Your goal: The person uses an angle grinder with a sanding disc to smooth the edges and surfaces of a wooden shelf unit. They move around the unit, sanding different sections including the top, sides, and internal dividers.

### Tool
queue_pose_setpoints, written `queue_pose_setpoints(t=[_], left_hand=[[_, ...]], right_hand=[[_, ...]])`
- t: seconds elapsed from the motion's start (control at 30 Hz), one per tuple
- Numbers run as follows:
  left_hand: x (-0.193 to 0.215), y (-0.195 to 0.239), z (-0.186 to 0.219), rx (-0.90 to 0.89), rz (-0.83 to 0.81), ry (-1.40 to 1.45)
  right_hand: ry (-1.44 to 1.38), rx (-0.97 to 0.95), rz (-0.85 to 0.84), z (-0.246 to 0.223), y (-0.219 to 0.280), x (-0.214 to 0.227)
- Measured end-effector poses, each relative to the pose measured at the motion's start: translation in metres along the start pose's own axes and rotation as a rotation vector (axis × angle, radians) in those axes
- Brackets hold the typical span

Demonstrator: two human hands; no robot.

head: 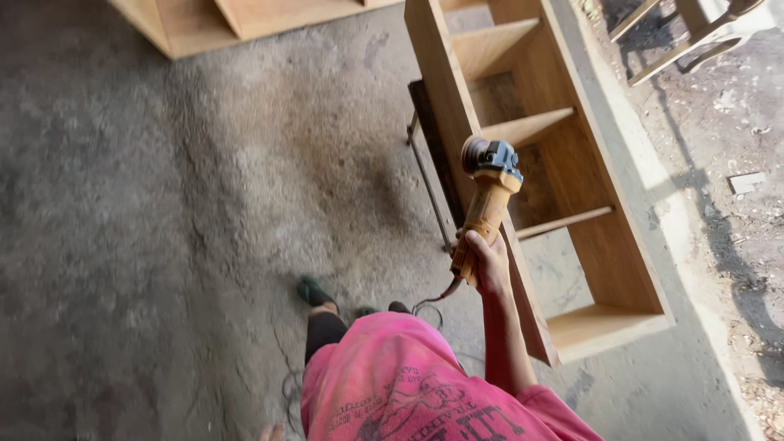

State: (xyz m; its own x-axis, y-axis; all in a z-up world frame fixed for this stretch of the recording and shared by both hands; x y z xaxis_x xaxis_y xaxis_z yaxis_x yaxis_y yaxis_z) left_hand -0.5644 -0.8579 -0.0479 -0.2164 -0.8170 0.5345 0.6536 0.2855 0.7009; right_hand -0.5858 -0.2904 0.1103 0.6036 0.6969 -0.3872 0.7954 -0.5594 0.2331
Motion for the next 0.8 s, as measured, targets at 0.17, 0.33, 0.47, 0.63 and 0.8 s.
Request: queue_pose_setpoints(t=[0.17,0.33,0.47,0.63,0.8], left_hand=[[0.019,-0.108,0.081,-0.019,-0.026,-0.096],[0.056,-0.215,0.196,-0.109,-0.012,-0.24],[0.077,-0.32,0.348,-0.44,0.078,-0.306],[0.049,-0.404,0.55,-0.608,-0.133,-0.336],[-0.066,-0.366,0.745,-0.932,-0.551,-0.114]], right_hand=[[-0.025,-0.002,0.098,0.008,-0.059,-0.041],[-0.051,-0.008,0.223,0.019,-0.136,-0.092],[-0.047,0.034,0.307,0.017,-0.201,-0.143],[-0.07,0.05,0.37,0.003,-0.247,-0.194],[-0.095,0.085,0.392,0.0,-0.303,-0.226]])
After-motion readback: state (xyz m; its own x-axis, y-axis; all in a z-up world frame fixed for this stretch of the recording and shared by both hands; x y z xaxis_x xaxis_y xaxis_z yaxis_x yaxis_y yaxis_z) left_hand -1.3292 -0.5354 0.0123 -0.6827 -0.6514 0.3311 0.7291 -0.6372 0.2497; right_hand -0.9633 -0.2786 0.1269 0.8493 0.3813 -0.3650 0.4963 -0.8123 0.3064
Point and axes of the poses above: each hand's wrist, its own y-axis away from the middle knuckle, its own x-axis out of the back of the hand, z = x × y, the point moved 4 cm from there along -y, towards the middle knuckle, and after that the axes turned 2 degrees about -y, right-handed, at the moved point
